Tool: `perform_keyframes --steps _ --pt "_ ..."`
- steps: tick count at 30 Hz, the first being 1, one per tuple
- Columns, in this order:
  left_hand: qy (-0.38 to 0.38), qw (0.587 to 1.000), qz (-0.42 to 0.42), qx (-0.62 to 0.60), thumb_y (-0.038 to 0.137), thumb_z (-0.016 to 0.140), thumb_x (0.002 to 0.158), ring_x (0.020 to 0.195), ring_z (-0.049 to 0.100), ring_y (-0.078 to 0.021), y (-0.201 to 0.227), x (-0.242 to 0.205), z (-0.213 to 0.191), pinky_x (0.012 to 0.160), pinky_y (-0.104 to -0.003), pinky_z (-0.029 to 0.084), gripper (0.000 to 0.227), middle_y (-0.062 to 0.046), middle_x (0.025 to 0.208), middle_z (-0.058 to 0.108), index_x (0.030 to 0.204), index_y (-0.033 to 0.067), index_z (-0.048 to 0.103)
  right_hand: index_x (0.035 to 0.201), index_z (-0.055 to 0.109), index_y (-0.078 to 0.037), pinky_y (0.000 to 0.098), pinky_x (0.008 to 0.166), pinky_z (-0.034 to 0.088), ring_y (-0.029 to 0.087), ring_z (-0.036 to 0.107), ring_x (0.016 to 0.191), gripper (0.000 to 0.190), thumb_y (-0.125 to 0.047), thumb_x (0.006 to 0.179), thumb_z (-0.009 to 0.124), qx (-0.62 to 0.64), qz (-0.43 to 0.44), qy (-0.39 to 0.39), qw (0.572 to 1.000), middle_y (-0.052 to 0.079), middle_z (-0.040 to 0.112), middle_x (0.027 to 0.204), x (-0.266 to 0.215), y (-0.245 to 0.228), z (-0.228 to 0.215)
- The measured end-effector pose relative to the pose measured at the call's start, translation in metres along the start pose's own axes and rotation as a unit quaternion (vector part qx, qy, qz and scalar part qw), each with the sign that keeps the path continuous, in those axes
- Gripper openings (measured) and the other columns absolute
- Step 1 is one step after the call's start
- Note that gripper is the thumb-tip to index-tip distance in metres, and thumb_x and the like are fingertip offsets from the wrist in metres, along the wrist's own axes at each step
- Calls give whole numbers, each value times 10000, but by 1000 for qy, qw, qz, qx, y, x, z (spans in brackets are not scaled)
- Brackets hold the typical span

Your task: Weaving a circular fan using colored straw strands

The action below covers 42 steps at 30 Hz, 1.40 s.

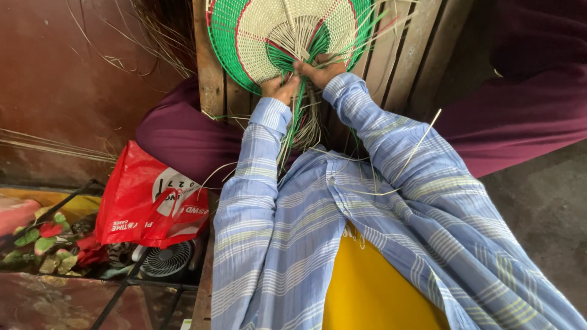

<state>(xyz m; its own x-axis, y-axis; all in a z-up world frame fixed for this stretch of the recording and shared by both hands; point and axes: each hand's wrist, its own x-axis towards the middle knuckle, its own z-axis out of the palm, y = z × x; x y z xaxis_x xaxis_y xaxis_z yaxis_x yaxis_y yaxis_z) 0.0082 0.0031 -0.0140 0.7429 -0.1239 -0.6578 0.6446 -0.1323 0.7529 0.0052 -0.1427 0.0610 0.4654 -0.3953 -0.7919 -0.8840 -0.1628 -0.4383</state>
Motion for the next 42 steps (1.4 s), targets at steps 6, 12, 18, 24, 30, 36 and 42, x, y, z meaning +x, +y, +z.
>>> perform_keyframes --steps 6,12,18,24,30,36,42 --pt "-23 967 151 203 327 657 700 690 529 -60 5 -9 -6 615 -267 453 279 12 694 650 845 89 675 650 522 -154 256 573 349 121 467 621 449 -527 537 745 -23 -110 -1 994 -38 493 633 18 20 14" --pt "50 971 196 126 376 528 792 526 406 -85 16 -25 -1 483 -274 368 341 8 515 469 632 79 576 593 475 -138 308 473 333 136 419 516 352 -387 671 711 -1 -255 64 965 -14 457 534 14 29 20" --pt "81 903 294 302 293 518 769 520 424 -317 -3 -15 -6 519 -444 303 272 -145 556 469 642 60 462 570 442 -136 296 433 298 98 376 485 367 -333 659 739 35 -255 51 965 -29 431 506 22 33 24" --pt "56 814 251 520 196 462 836 514 542 -414 67 -91 11 436 -533 373 145 -169 567 565 726 102 470 549 387 -165 298 421 254 94 323 481 404 -293 684 746 61 -218 21 974 -46 367 505 17 28 18" --pt "-4 711 212 671 80 437 783 559 616 -320 30 -94 36 446 -445 476 122 -117 659 612 832 67 548 875 368 -113 436 703 504 219 533 786 546 -468 643 713 -31 -157 -195 968 53 515 809 3 20 3" --pt "127 649 480 576 159 405 883 496 405 -247 20 -120 53 447 -394 315 235 -75 588 395 656 104 436 985 418 -60 296 540 449 106 481 668 613 -218 573 845 -4 -379 -157 912 24 536 759 44 65 15" --pt "-67 661 131 736 223 654 675 601 633 -151 -65 -85 109 498 -314 484 121 50 563 614 560 254 631 913 468 -98 234 530 325 86 384 626 200 -88 807 637 48 -440 -167 881 -19 450 711 55 74 14"
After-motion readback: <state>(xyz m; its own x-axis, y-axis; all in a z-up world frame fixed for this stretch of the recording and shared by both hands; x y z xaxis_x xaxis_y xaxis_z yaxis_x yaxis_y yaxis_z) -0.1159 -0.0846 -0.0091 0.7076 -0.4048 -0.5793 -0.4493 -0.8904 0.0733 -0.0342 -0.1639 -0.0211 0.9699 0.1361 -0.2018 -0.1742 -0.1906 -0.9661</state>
